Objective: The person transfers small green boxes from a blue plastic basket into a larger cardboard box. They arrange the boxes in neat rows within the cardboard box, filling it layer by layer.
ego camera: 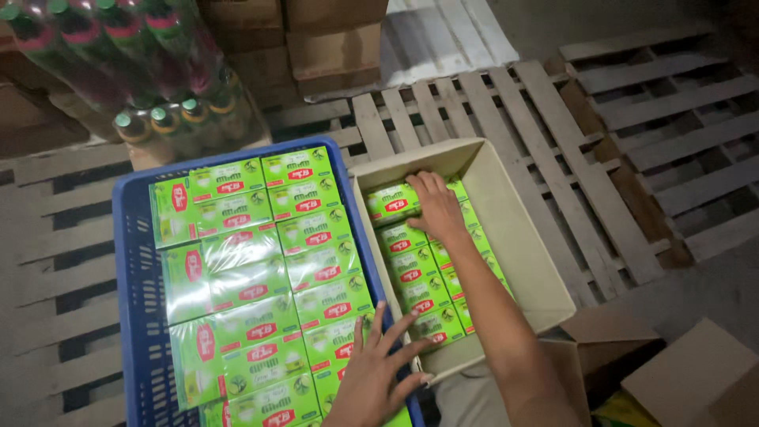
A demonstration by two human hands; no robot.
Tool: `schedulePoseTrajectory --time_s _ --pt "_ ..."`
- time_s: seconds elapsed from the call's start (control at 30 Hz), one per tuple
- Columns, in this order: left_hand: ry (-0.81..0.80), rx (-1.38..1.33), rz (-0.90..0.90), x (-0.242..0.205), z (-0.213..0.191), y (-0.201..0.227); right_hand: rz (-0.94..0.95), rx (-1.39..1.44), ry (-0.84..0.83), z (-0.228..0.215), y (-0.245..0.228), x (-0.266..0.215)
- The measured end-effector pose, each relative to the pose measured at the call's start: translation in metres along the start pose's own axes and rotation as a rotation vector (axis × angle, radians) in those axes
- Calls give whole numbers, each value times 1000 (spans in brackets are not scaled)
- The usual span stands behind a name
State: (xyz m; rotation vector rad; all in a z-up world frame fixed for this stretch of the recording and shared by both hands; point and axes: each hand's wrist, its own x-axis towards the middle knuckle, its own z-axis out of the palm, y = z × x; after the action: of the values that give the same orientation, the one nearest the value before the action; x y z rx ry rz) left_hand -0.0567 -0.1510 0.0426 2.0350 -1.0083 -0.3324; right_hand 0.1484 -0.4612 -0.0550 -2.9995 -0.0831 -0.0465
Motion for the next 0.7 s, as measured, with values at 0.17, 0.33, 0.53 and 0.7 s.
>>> schedulePoseTrajectory --time_s 0.17,0.33,0.53,0.7 --pt "-27 12 -10 0 8 -9 36 67 40 9 -5 -4" --pt "-37 -20 -24 6 4 -5 136 107 -124 14 -6 -7" --pt "13 25 -10 2 15 -9 40 324 -16 22 20 -36" --pt "24 104 -44 1 29 -18 380 406 37 -10 26 -72"
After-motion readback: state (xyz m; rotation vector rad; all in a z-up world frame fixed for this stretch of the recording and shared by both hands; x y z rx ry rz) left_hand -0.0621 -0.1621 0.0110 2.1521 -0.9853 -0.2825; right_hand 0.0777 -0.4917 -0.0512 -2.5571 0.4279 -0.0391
